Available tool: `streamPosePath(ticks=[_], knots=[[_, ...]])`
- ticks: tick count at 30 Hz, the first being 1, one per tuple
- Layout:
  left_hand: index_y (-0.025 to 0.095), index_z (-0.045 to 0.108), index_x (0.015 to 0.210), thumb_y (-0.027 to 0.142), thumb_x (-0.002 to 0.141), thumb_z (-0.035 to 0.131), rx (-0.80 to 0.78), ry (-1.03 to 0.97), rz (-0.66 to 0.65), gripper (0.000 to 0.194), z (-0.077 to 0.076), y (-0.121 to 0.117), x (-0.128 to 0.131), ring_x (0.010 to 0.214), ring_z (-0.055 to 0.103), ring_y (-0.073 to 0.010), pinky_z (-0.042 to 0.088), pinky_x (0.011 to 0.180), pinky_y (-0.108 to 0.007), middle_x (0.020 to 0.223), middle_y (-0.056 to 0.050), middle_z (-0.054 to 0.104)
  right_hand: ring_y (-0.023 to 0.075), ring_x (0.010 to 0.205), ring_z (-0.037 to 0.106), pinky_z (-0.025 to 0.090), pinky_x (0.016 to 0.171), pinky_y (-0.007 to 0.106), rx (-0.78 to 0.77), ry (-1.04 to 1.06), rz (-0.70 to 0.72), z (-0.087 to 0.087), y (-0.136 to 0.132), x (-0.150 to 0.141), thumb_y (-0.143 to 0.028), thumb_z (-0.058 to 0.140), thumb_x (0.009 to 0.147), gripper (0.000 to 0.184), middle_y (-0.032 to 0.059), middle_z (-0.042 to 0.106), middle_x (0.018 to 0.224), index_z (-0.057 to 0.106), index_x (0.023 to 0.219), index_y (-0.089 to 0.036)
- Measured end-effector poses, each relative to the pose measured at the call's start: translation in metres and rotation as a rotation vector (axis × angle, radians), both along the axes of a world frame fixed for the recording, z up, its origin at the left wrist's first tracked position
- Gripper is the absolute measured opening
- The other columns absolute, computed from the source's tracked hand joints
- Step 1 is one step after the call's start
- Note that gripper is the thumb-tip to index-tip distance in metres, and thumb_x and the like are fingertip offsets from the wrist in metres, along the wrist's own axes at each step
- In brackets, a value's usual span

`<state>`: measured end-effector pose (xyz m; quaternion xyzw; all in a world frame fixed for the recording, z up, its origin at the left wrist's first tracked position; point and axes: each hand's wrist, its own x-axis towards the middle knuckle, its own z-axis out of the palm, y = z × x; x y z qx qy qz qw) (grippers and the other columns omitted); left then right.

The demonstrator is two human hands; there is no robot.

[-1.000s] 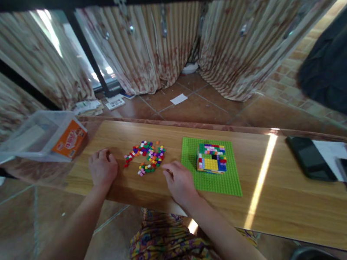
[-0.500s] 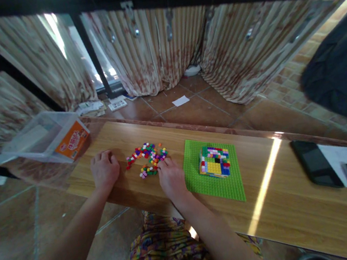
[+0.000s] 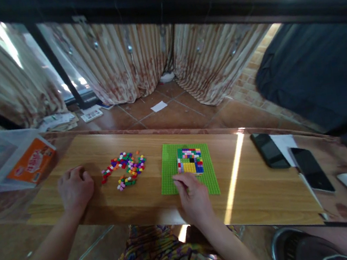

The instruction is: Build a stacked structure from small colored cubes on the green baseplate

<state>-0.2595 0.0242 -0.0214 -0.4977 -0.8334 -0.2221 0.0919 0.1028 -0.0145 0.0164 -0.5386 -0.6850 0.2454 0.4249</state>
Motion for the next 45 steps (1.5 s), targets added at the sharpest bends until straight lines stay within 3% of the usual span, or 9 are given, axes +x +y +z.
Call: streamPosePath(ticks=[5, 8, 20, 34, 45], knots=[[0.007, 0.067, 0.115, 0.029, 0.089, 0.04, 0.002, -0.009, -0.004, 0.044, 0.001, 0.001, 0.0, 0.117, 0.057, -0.0361, 0.043, 0.104, -0.053, 0.121, -0.024, 0.065, 0.021, 0.078, 0.071, 0.057, 0.071, 0.033, -0.028, 0.067, -0.297, -0.002, 0.014, 0.055, -0.039, 0.064, 0.087, 0.021, 0.0069, 0.077, 0.089, 0.075, 0.092, -0.021], [0.008, 0.068, 0.114, 0.03, 0.088, 0.04, 0.0, -0.004, 0.013, 0.044, 0.002, 0.002, 0.001, 0.117, 0.058, -0.0355, 0.043, 0.105, -0.052, 0.122, -0.022, 0.066, 0.0217, 0.076, 0.07, 0.057, 0.071, 0.035, -0.04, 0.113, -0.367, -0.003, 0.026, 0.069, -0.04, 0.066, 0.083, 0.022, 0.0073, 0.077, 0.086, 0.075, 0.088, -0.021], [0.006, 0.066, 0.118, 0.029, 0.089, 0.039, -0.033, 0.01, 0.006, 0.046, 0.002, 0.002, 0.0, 0.118, 0.058, -0.034, 0.043, 0.105, -0.051, 0.124, -0.023, 0.065, 0.0215, 0.078, 0.07, 0.057, 0.072, 0.036, -0.065, 0.141, -0.292, -0.006, 0.037, 0.071, -0.038, 0.069, 0.078, 0.018, 0.0053, 0.077, 0.084, 0.077, 0.08, -0.022], [0.008, 0.066, 0.117, 0.031, 0.09, 0.037, -0.014, 0.004, -0.009, 0.045, 0.001, 0.001, 0.0, 0.118, 0.057, -0.0336, 0.041, 0.106, -0.05, 0.122, -0.022, 0.065, 0.0221, 0.073, 0.071, 0.057, 0.069, 0.035, -0.094, 0.133, -0.346, -0.01, 0.039, 0.072, -0.044, 0.072, 0.075, 0.023, 0.0057, 0.078, 0.08, 0.078, 0.077, -0.022], [0.005, 0.066, 0.117, 0.03, 0.09, 0.037, -0.043, 0.028, 0.003, 0.047, 0.002, 0.001, 0.001, 0.116, 0.058, -0.0345, 0.042, 0.105, -0.05, 0.123, -0.025, 0.065, 0.022, 0.078, 0.07, 0.055, 0.07, 0.034, -0.033, -0.02, -0.293, -0.006, 0.035, 0.067, -0.041, 0.062, 0.085, 0.024, 0.0067, 0.077, 0.085, 0.077, 0.081, -0.022]])
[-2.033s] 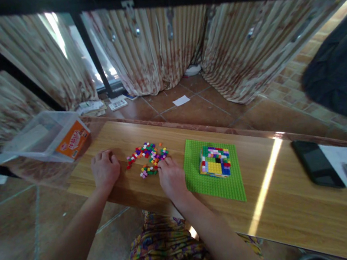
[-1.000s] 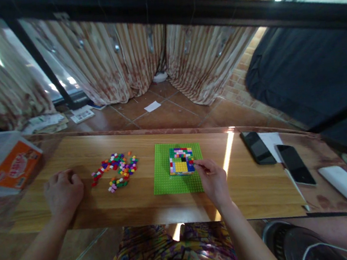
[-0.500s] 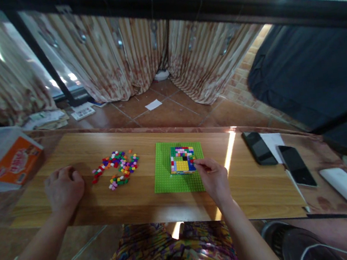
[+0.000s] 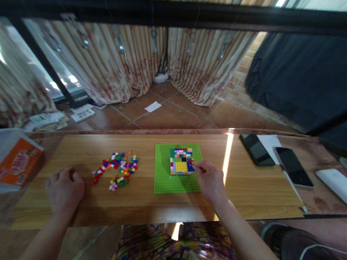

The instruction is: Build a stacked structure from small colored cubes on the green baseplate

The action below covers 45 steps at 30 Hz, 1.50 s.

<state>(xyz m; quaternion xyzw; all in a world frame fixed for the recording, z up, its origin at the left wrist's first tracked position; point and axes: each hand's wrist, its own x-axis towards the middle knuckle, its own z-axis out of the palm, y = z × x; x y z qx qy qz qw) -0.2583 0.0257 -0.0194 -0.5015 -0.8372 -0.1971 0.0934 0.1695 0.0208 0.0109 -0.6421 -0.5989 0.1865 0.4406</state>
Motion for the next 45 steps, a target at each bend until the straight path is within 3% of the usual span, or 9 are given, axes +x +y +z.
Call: streamPosePath(ticks=[8, 17, 29, 37, 45], knots=[[0.009, 0.067, 0.114, 0.03, 0.089, 0.038, 0.044, -0.03, -0.007, 0.044, -0.001, 0.0, -0.001, 0.117, 0.059, -0.0332, 0.042, 0.106, -0.05, 0.119, -0.022, 0.066, 0.0219, 0.088, 0.072, 0.057, 0.078, 0.036, 0.055, 0.103, 0.031, -0.01, -0.009, 0.002, -0.042, 0.063, 0.089, 0.026, 0.0069, 0.078, 0.098, 0.078, 0.099, -0.024], [0.007, 0.066, 0.117, 0.029, 0.09, 0.038, 0.019, -0.03, -0.004, 0.045, 0.002, 0.0, 0.002, 0.119, 0.057, -0.0342, 0.041, 0.107, -0.05, 0.123, -0.024, 0.065, 0.0239, 0.086, 0.073, 0.058, 0.084, 0.042, -0.002, 0.327, -0.081, -0.017, -0.001, 0.004, -0.043, 0.073, 0.079, 0.027, 0.0077, 0.08, 0.093, 0.08, 0.091, -0.021], [0.006, 0.067, 0.118, 0.03, 0.09, 0.038, 0.042, -0.005, -0.016, 0.046, -0.005, 0.001, -0.004, 0.118, 0.059, -0.0341, 0.042, 0.105, -0.05, 0.123, -0.022, 0.066, 0.0217, 0.072, 0.072, 0.06, 0.073, 0.039, -0.056, 0.458, -0.104, -0.015, 0.007, 0.003, -0.044, 0.08, 0.065, 0.027, 0.0062, 0.079, 0.078, 0.079, 0.077, -0.02], [0.004, 0.067, 0.12, 0.029, 0.091, 0.038, 0.002, 0.016, 0.004, 0.047, -0.001, 0.0, -0.001, 0.118, 0.059, -0.0357, 0.044, 0.104, -0.052, 0.124, -0.024, 0.066, 0.0198, 0.07, 0.069, 0.057, 0.069, 0.035, -0.055, 0.498, -0.113, -0.01, 0.009, 0.002, -0.039, 0.083, 0.061, 0.022, 0.0045, 0.077, 0.073, 0.078, 0.072, -0.022], [0.003, 0.067, 0.119, 0.029, 0.091, 0.039, 0.011, 0.022, 0.0, 0.047, -0.003, 0.001, -0.001, 0.118, 0.059, -0.0348, 0.044, 0.105, -0.051, 0.122, -0.024, 0.066, 0.0132, 0.056, 0.06, 0.047, 0.051, 0.025, -0.203, 0.638, -0.112, 0.0, 0.015, 0.004, -0.037, 0.088, 0.05, 0.027, 0.0021, 0.072, 0.064, 0.076, 0.067, -0.02]])
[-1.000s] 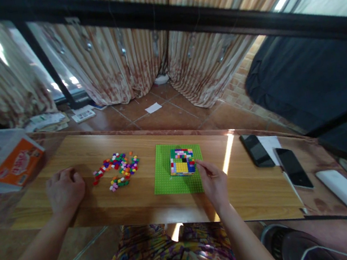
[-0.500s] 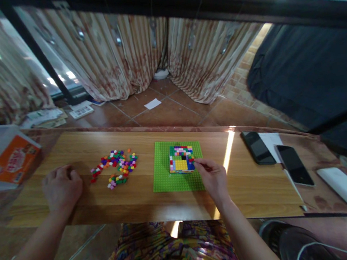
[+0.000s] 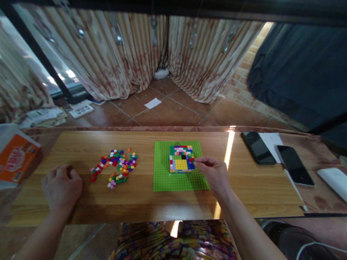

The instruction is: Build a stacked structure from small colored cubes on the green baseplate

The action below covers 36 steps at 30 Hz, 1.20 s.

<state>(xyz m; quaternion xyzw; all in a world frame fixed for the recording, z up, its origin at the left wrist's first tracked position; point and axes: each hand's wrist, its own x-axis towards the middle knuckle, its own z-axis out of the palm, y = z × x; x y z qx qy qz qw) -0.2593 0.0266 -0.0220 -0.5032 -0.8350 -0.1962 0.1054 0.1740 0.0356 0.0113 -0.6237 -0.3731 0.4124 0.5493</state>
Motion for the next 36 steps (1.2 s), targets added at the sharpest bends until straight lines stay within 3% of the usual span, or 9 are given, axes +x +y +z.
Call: streamPosePath(ticks=[11, 26, 33, 36], knots=[[0.003, 0.067, 0.119, 0.03, 0.09, 0.038, 0.01, -0.004, -0.001, 0.049, -0.001, 0.0, -0.001, 0.119, 0.059, -0.0349, 0.043, 0.106, -0.05, 0.124, -0.023, 0.066, 0.0137, 0.06, 0.065, 0.051, 0.051, 0.023, -0.138, 0.093, 0.067, 0.01, 0.004, 0.001, -0.034, 0.091, 0.045, 0.031, 0.0024, 0.073, 0.067, 0.074, 0.065, -0.019], [0.003, 0.067, 0.119, 0.031, 0.09, 0.039, 0.012, -0.009, 0.001, 0.049, -0.004, 0.001, -0.003, 0.118, 0.059, -0.0361, 0.044, 0.104, -0.051, 0.124, -0.024, 0.066, 0.0159, 0.062, 0.068, 0.058, 0.053, 0.025, -0.2, 0.158, 0.074, 0.016, 0.008, -0.002, -0.03, 0.092, 0.042, 0.03, 0.0038, 0.073, 0.068, 0.074, 0.063, -0.018], [0.005, 0.067, 0.118, 0.03, 0.09, 0.038, 0.017, -0.026, 0.001, 0.047, 0.0, 0.0, -0.001, 0.117, 0.059, -0.0346, 0.044, 0.104, -0.051, 0.123, -0.023, 0.066, 0.0165, 0.063, 0.068, 0.058, 0.058, 0.028, -0.144, 0.156, 0.081, 0.01, 0.007, -0.001, -0.036, 0.093, 0.041, 0.035, 0.0033, 0.073, 0.067, 0.074, 0.063, -0.018], [0.006, 0.067, 0.117, 0.03, 0.09, 0.038, 0.025, -0.036, -0.003, 0.046, 0.0, -0.001, -0.001, 0.116, 0.059, -0.0354, 0.044, 0.103, -0.051, 0.122, -0.024, 0.066, 0.0145, 0.062, 0.065, 0.055, 0.059, 0.028, -0.058, 0.087, 0.055, 0.008, 0.0, 0.003, -0.039, 0.092, 0.048, 0.034, 0.0024, 0.072, 0.068, 0.075, 0.068, -0.019]])
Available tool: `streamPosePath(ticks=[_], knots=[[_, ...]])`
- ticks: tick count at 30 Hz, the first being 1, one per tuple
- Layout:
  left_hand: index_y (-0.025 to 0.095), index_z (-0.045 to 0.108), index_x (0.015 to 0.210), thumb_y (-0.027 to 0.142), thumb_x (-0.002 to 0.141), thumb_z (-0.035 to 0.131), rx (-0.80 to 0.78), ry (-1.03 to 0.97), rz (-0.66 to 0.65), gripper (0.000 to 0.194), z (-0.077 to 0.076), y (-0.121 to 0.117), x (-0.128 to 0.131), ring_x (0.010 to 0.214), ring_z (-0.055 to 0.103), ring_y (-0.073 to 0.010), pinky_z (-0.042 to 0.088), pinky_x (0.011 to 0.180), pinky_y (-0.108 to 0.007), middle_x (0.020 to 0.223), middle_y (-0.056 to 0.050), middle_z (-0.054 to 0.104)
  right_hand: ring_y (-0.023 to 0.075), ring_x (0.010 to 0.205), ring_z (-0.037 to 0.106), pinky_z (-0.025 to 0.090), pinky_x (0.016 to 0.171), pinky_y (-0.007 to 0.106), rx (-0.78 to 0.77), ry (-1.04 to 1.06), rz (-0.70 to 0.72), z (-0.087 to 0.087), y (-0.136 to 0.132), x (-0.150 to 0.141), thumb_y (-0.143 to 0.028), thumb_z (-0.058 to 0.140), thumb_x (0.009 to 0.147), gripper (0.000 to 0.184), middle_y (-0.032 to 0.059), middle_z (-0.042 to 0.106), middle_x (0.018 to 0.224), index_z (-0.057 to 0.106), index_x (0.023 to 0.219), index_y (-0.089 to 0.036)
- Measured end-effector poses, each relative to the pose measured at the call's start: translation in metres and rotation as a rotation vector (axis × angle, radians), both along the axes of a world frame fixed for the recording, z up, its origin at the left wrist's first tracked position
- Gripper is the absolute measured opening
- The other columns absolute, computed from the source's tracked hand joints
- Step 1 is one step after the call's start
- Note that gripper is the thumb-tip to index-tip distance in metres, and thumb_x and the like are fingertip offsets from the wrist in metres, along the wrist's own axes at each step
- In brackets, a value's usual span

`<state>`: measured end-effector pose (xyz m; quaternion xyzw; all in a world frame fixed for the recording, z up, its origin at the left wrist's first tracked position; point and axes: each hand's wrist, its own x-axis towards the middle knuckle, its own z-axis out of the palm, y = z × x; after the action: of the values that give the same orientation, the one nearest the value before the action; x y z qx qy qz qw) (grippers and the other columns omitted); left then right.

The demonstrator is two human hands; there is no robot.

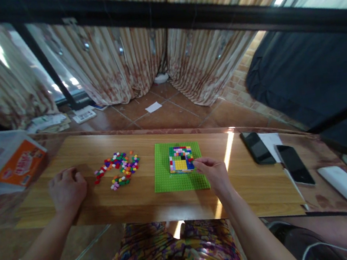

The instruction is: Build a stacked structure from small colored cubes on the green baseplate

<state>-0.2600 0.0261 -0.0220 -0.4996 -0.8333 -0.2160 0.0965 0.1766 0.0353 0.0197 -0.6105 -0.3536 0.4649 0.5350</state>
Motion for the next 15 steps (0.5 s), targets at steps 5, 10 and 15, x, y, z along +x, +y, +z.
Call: streamPosePath(ticks=[5, 10, 15], knots=[[0.008, 0.067, 0.116, 0.03, 0.09, 0.039, 0.005, -0.023, 0.005, 0.044, 0.0, -0.001, 0.002, 0.116, 0.058, -0.0346, 0.042, 0.103, -0.049, 0.121, -0.022, 0.065, 0.0162, 0.067, 0.065, 0.053, 0.063, 0.03, 0.171, -0.143, -0.05, 0.014, -0.021, -0.015, -0.04, 0.085, 0.063, 0.024, 0.0026, 0.074, 0.071, 0.077, 0.075, -0.021], [0.009, 0.065, 0.118, 0.028, 0.091, 0.038, -0.03, -0.043, 0.005, 0.043, 0.002, -0.003, 0.006, 0.118, 0.056, -0.0335, 0.04, 0.105, -0.049, 0.123, -0.021, 0.064, 0.0194, 0.081, 0.069, 0.055, 0.075, 0.032, 0.257, -0.354, 0.313, 0.018, -0.041, -0.071, -0.034, 0.071, 0.08, 0.013, 0.0037, 0.076, 0.087, 0.078, 0.085, -0.024], [0.012, 0.066, 0.117, 0.026, 0.091, 0.039, -0.018, -0.069, 0.02, 0.04, 0.003, -0.005, 0.008, 0.117, 0.057, -0.0329, 0.042, 0.103, -0.049, 0.122, -0.02, 0.065, 0.0194, 0.08, 0.068, 0.053, 0.074, 0.031, 0.385, -0.512, 0.602, -0.007, -0.035, -0.134, -0.025, 0.057, 0.09, 0.019, 0.0063, 0.074, 0.087, 0.076, 0.091, -0.022]])
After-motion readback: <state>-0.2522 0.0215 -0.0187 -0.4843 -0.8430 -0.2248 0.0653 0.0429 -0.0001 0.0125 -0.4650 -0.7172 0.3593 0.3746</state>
